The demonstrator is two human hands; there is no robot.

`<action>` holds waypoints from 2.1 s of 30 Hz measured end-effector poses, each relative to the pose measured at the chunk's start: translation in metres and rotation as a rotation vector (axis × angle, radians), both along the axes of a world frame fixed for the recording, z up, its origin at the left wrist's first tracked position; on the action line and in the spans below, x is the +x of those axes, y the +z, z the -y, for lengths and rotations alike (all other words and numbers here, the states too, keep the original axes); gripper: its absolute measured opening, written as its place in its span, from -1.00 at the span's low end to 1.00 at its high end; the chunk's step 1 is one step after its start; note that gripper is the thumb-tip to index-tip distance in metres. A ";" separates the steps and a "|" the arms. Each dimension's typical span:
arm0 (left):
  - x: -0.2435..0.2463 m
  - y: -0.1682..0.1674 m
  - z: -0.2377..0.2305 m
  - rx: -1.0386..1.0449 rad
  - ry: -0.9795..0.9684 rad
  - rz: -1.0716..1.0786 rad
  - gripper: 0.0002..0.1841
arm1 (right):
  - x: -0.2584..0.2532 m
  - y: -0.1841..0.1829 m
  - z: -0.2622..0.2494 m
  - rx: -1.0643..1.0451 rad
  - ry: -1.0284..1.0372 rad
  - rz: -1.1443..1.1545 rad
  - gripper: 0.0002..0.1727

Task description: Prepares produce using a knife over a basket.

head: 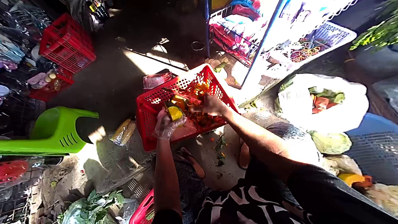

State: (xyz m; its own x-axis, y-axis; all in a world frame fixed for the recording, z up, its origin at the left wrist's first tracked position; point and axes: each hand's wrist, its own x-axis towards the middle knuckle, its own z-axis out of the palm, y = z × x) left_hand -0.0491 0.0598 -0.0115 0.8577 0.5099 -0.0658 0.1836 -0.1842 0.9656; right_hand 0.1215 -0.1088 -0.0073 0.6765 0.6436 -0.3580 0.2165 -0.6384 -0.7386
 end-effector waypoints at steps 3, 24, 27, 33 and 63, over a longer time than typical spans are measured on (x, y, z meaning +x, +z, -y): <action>0.010 -0.007 -0.002 -0.009 0.015 0.003 -0.41 | -0.014 0.029 0.006 0.174 0.076 0.107 -0.35; 0.001 -0.012 0.005 -0.393 -0.088 0.128 -0.54 | -0.001 -0.028 0.024 0.102 0.103 0.397 -0.15; 0.002 -0.017 -0.003 -0.315 -0.190 0.139 -0.38 | 0.006 -0.014 0.020 0.061 0.092 0.342 -0.16; -0.002 -0.021 0.000 -0.206 0.233 0.030 -0.62 | -0.037 0.003 0.017 0.202 0.425 0.551 -0.10; -0.022 0.007 0.001 -0.152 -0.228 0.074 -0.16 | 0.039 -0.048 0.014 0.003 0.078 0.148 -0.11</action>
State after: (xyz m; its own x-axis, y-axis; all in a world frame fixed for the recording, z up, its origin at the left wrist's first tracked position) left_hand -0.0706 0.0587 -0.0050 0.9546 0.2919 -0.0601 0.0824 -0.0645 0.9945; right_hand 0.1601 -0.1225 -0.0553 0.6695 0.6973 -0.2558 0.3722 -0.6130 -0.6970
